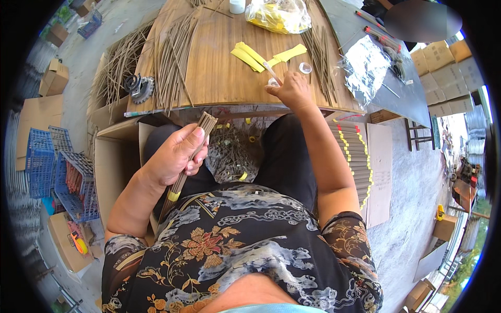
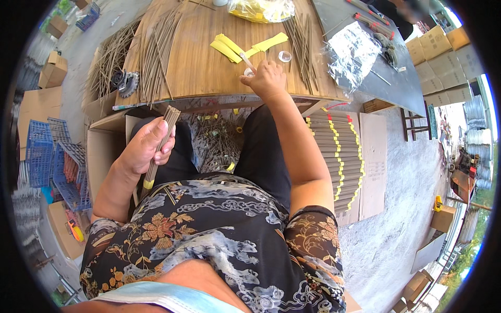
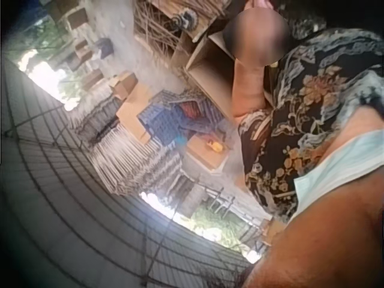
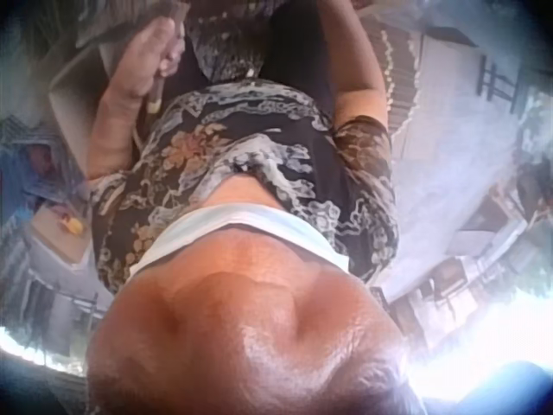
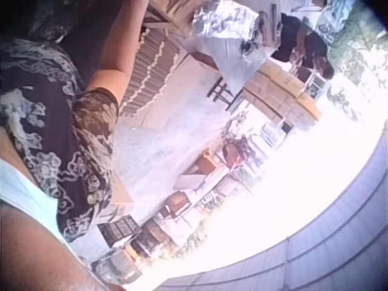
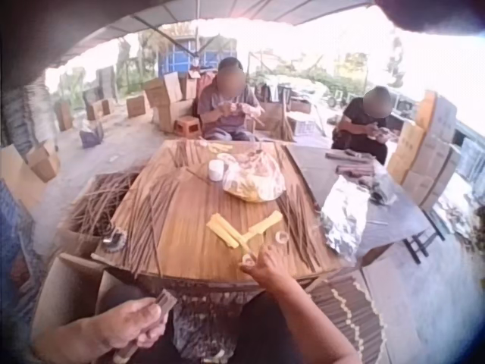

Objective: The person gathers thin sticks, aligns them into a bundle, and secures the bundle with yellow paper and glue. The person repeats this process to create multiple finished bundles.

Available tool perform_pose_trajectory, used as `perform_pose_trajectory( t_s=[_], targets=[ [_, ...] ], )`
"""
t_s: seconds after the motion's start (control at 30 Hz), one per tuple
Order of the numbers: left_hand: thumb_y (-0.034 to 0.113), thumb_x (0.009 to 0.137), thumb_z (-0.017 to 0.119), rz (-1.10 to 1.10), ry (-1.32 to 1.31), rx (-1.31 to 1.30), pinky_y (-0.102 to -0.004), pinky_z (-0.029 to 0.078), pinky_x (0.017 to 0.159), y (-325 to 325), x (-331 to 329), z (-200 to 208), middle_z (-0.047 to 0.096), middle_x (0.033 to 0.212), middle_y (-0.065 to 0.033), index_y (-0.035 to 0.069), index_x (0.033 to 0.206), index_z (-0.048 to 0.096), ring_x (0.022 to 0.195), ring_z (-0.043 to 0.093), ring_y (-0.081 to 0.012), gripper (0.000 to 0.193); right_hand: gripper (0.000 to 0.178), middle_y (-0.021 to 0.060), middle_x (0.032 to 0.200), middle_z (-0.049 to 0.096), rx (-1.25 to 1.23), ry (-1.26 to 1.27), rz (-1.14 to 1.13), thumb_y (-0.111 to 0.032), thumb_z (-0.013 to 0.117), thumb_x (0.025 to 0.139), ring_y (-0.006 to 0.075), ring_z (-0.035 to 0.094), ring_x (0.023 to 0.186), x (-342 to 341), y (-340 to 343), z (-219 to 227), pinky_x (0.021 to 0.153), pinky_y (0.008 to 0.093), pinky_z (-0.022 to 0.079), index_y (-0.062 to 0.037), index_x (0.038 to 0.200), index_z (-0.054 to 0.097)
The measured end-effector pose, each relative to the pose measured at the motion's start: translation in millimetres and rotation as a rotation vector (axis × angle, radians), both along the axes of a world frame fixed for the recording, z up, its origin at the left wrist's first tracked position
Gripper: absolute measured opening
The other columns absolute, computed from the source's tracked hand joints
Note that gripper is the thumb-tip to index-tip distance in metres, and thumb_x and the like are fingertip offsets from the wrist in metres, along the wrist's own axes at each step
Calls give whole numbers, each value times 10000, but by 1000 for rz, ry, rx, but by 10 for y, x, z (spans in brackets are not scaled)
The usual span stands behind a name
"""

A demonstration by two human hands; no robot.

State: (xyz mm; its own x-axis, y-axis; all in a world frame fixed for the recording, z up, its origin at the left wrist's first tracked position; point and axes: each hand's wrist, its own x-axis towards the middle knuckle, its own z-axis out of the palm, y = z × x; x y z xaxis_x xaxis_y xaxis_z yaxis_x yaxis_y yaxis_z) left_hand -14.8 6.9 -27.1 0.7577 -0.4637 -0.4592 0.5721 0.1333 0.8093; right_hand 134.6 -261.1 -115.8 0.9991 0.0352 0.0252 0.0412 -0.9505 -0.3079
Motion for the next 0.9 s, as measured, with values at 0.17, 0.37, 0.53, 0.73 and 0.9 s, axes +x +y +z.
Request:
perform_pose_trajectory(
  t_s=[0.17,0.37,0.53,0.73,0.9],
  targets=[
    [414,900,421,25,-6,-5,-163,293,393,53,116,-33,415,624,0,86,901,446,424,321,-32,329,440,140,920,606,4,47,-7,-424,677,648,292,574,886,130,44,-62,748,391,457,-42,861,627],
    [392,914,398,65,-120,-89,-162,292,395,135,302,117,426,628,0,72,943,466,425,330,-28,328,512,166,993,581,-128,-82,-83,-450,663,670,291,557,935,155,-140,135,762,411,443,-16,933,600],
    [391,904,429,200,-447,-140,-161,302,407,81,604,497,434,632,11,77,898,472,449,346,-20,316,595,166,1027,559,973,111,194,-214,726,683,236,531,968,-475,541,934,810,363,439,40,1151,460],
    [396,892,454,289,-557,-410,-187,320,441,-251,793,704,445,655,-12,57,929,478,476,361,-51,342,339,58,883,574,1234,400,707,-81,612,719,143,562,827,-908,1269,1110,736,271,458,3,1027,498],
    [380,855,534,361,-643,-435,-193,341,441,-332,708,703,452,645,-1,66,912,496,458,381,-50,322,92,12,615,518,1291,536,556,-60,528,771,92,476,478,-967,1200,1139,451,221,394,-23,851,502]
  ],
)
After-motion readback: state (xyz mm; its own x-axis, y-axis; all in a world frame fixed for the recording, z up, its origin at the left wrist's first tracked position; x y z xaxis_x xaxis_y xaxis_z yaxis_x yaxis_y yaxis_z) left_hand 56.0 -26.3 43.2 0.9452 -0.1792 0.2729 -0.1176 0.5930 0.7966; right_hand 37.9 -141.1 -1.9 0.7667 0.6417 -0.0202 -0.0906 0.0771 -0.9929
